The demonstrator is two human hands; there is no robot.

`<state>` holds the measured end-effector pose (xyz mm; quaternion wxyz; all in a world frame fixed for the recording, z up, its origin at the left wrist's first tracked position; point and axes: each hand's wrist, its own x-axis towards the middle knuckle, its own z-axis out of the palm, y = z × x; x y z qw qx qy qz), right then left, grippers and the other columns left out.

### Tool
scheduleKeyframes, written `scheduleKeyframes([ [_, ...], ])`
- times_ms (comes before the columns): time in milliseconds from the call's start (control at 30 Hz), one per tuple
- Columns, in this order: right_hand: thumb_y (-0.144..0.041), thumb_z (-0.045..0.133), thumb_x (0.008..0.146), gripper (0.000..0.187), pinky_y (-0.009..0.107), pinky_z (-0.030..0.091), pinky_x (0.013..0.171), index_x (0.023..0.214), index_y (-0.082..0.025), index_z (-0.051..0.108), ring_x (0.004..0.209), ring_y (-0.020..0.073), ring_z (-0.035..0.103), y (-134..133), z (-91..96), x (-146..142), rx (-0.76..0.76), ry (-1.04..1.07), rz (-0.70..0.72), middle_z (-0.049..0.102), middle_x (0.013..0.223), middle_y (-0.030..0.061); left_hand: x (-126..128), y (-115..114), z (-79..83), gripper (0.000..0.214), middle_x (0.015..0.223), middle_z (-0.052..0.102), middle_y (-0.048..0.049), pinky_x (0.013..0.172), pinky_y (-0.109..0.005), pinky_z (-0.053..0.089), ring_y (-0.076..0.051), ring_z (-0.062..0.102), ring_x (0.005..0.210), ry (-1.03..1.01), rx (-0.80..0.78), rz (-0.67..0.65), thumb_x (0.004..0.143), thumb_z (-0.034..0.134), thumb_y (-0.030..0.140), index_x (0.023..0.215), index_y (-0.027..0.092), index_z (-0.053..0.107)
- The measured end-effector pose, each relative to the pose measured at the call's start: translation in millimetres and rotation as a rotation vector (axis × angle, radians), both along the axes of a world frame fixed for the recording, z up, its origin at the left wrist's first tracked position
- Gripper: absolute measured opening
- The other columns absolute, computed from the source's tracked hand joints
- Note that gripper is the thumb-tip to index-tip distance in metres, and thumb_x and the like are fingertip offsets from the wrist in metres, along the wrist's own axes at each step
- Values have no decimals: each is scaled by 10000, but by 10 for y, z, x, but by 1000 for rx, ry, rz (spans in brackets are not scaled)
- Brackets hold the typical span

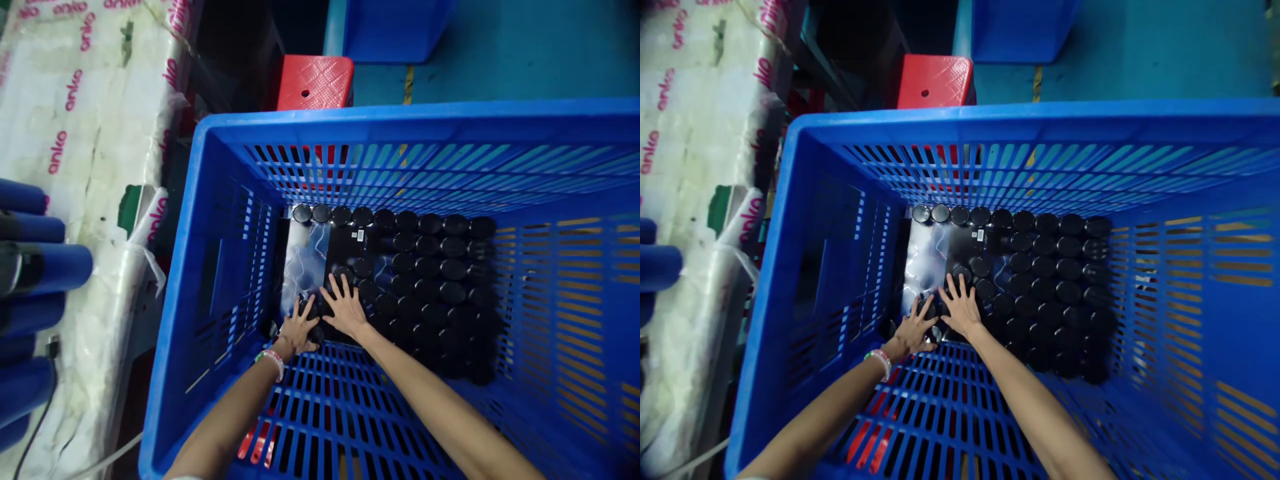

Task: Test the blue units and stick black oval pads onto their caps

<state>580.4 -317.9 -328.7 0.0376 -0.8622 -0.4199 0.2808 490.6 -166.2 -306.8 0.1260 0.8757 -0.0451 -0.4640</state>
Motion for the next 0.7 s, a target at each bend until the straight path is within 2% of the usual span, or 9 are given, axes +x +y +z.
scheduleKeyframes([
  [100, -458, 620, 780, 700, 617, 263, 976, 1373, -160, 395, 1349, 439, 72, 69, -19, 142, -4, -6, -5, -19, 1518, 189, 17, 23, -7, 764, 1546, -85, -45, 863, -566, 454, -475, -17, 1357, -35, 1, 67, 664, 688, 499, 1348, 335, 391],
  [233, -518, 682, 709, 737, 682, 143, 989, 1340, -218, 448, 1347, 453, -37, 55, -35, 293, 12, 7, 22, 17, 1528, 148, 107, 97, -31, 830, 1534, -140, -78, 869, -615, 425, -515, -86, 1332, -86, 73, 189, 680, 656, 548, 1396, 296, 321],
  [333, -428, 767, 637, 712, 688, 216, 958, 1268, -202, 524, 1334, 485, -20, 28, -53, 246, 32, 36, 45, 88, 1525, 142, 144, 90, -56, 868, 1535, -143, -50, 833, -613, 455, -521, -98, 1327, -78, 93, 235, 632, 703, 559, 1384, 340, 329],
  [433, -321, 797, 611, 614, 649, 311, 941, 1168, -179, 579, 1332, 475, 61, 4, -64, 89, 78, 62, 57, 183, 1507, 124, 156, 56, -69, 810, 1533, -146, -47, 823, -562, 493, -508, -13, 1337, -61, 90, 262, 680, 698, 504, 1379, 337, 324],
  [500, -319, 741, 700, 486, 604, 339, 962, 1136, -179, 578, 1332, 409, 166, -15, -66, -19, 121, 66, 39, 261, 1474, 101, 174, 49, -65, 780, 1534, -112, -62, 861, -556, 478, -480, 85, 1337, -46, 79, 269, 723, 683, 453, 1387, 317, 298],
  [600, -324, 619, 835, 348, 503, 405, 948, 1151, -195, 552, 1264, 301, 346, -38, -73, -104, 190, 43, -32, 366, 1395, 82, 245, 80, -23, 678, 1529, 21, -78, 931, -565, 426, -406, 217, 1319, -22, 52, 254, 786, 645, 376, 1373, 282, 318],
  [700, -352, 582, 859, 300, 473, 405, 942, 1123, -210, 557, 1197, 264, 412, -23, -75, -75, 269, -1, -129, 440, 1315, 80, 369, 161, 88, 571, 1504, 146, -85, 968, -565, 391, -357, 289, 1296, -9, 38, 240, 826, 609, 316, 1341, 253, 371],
])
